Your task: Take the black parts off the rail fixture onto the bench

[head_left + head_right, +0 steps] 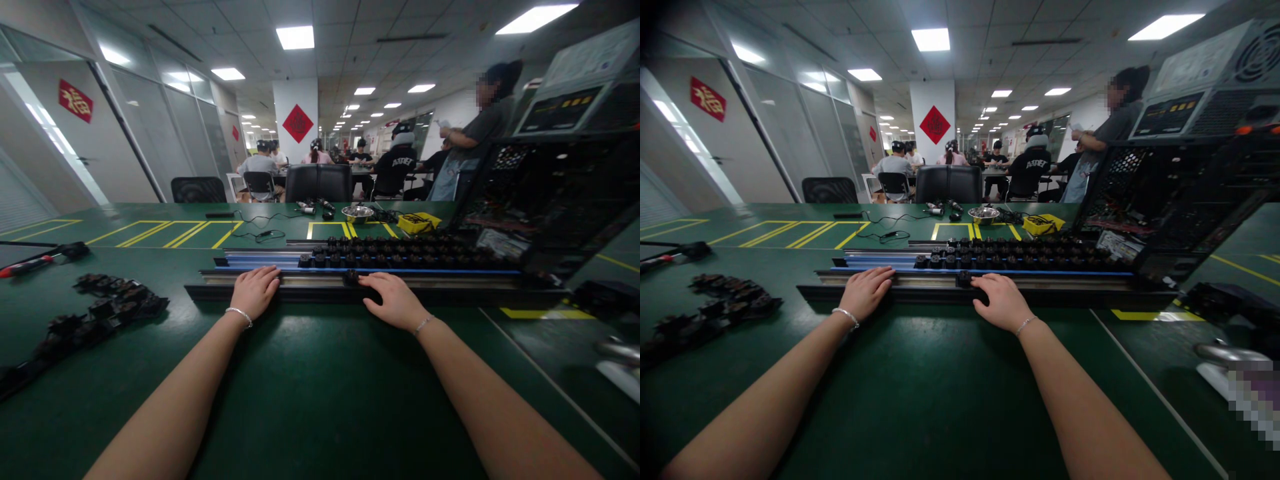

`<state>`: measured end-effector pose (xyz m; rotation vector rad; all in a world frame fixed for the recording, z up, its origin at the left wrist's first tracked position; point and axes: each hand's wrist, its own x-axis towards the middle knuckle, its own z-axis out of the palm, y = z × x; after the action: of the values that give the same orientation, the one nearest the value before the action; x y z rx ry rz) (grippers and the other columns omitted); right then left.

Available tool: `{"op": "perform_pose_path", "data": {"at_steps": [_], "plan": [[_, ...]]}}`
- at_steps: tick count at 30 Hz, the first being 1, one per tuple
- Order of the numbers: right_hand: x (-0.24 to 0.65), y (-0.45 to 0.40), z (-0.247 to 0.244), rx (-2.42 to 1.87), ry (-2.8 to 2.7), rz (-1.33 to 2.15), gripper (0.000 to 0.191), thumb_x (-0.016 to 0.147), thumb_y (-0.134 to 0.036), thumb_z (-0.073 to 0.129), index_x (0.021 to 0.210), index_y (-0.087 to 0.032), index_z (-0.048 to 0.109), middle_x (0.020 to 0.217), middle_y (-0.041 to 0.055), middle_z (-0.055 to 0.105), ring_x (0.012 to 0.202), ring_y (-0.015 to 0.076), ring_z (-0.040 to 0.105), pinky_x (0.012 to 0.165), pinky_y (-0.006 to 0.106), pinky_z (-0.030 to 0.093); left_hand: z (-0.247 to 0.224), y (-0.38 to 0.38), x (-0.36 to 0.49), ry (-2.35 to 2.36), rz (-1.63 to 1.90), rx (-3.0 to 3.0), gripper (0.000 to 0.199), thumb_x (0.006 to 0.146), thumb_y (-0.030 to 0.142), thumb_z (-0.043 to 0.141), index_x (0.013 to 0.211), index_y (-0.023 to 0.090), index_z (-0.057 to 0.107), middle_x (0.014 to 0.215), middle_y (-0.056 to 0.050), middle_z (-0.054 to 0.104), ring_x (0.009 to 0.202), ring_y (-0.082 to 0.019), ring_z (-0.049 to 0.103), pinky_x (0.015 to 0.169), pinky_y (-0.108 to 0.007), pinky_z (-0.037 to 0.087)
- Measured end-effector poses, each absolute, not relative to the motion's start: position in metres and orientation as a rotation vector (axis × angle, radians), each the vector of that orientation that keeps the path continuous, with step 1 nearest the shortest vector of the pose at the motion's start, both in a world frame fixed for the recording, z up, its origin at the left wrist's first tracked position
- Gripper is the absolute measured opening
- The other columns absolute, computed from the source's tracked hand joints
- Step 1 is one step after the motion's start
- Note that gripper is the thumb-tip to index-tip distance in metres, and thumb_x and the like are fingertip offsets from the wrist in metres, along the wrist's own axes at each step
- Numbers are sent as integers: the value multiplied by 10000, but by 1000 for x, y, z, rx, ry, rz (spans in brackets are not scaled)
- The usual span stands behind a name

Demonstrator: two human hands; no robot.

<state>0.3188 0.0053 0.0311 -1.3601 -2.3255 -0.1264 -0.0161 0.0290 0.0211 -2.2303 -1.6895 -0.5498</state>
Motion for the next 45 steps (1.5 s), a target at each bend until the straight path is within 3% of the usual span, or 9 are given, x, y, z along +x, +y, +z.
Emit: {"op": "perform_pose_path", "data": {"at_steps": [26,35,45], "plan": [[312,1,33,-1380,-2374,-110,437,763,-337,504,1183,-231,555,1276,41,549,1181,233,461,1014,458,316,24,22,-6,-1726,-482,-2256,441,919,381,245,1258,273,506,1339,-16,505,1228,-210,432,1007,-440,301],[307,-1,33,-1409,-2393,-106,466,763,-346,506,1216,-240,522,1293,35,535,1203,229,443,1034,466,279,21,20,6,-1585,-375,-2415,543,903,462,275,1372,201,351,1420,-55,399,1316,-209,314,1074,-423,233],[296,-2,30,-1401,-2380,-136,449,777,-323,495,1218,-239,513,1298,49,529,1198,231,444,1039,483,261,21,6,38,-1534,-314,-2424,682,847,508,401,1440,305,133,1441,-84,348,1321,-308,264,1041,-539,206]]}}
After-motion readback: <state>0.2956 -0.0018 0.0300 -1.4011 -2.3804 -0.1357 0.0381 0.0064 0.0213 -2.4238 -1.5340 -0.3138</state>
